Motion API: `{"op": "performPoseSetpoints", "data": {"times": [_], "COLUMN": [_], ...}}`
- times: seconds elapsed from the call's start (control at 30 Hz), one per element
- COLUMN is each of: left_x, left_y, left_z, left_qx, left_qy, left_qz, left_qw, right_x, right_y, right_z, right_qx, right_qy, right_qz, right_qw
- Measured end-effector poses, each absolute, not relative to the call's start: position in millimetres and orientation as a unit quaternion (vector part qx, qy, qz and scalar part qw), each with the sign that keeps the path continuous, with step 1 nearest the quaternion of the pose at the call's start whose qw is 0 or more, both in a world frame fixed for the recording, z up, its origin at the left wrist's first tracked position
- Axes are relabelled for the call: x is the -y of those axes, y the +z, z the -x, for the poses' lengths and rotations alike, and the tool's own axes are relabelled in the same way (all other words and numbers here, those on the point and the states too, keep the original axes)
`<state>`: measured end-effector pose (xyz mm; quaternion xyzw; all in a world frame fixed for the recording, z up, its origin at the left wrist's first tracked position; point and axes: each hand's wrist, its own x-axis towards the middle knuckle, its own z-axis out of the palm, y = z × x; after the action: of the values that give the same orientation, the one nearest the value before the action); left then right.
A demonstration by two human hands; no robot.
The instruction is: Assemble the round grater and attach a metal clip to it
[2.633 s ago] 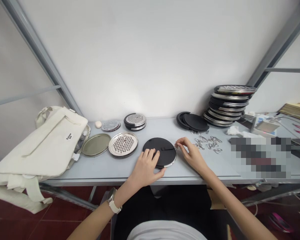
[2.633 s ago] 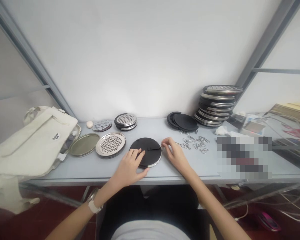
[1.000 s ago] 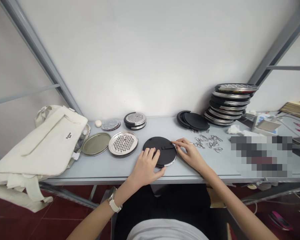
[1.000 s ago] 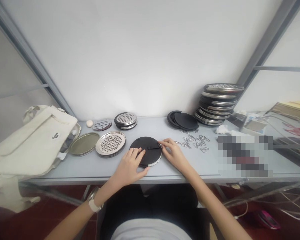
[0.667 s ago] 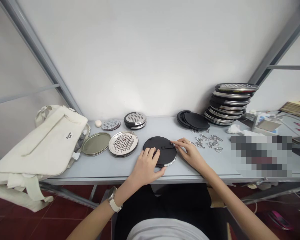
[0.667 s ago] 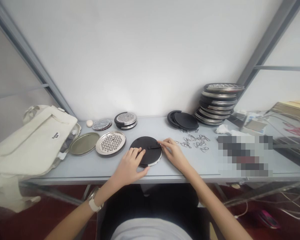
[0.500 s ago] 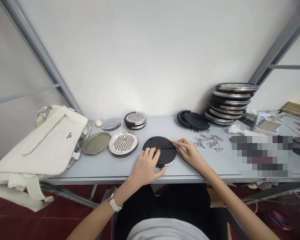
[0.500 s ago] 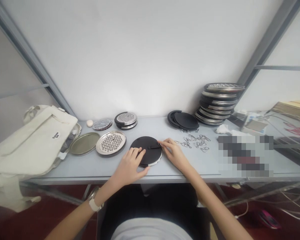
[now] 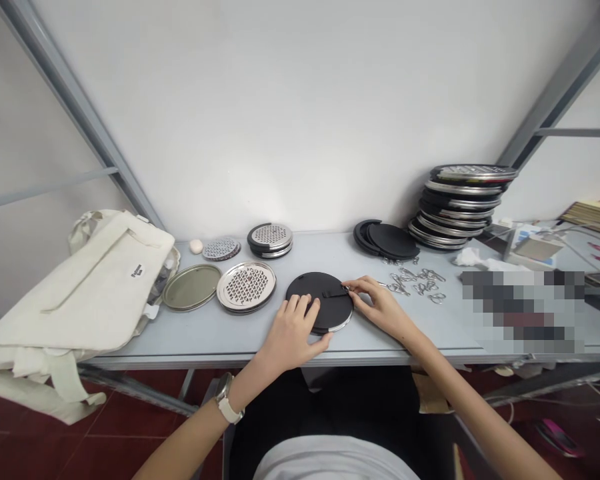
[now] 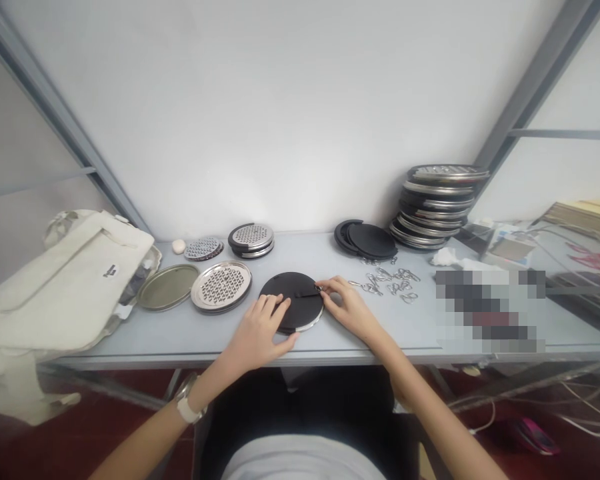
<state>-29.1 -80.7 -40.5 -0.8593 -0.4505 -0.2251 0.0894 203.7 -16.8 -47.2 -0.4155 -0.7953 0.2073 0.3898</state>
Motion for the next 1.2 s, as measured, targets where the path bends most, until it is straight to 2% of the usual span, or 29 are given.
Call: {"op": "performPoseSetpoints", "data": {"times": [0.5, 1.2], "left_x": [81.4, 80.5], "left_y": [-39.1, -40.2], "left_z": [29.2, 29.7], "left_qx": [0.451, 0.452], "left_qy": [-0.225, -0.22], "left_qz": [0.859, 0.86], "left_qw": [0.089, 0.087], "right_x": [20.6, 21.6], "right_y": [-41.4, -41.2], "right_z": [-204.2, -204.4], "right_qx": [0.783, 0.797], "right_qy": [0.247, 0.229], "right_qz": [0.445, 0.441], "right_qw": [0.358, 0.343]}}
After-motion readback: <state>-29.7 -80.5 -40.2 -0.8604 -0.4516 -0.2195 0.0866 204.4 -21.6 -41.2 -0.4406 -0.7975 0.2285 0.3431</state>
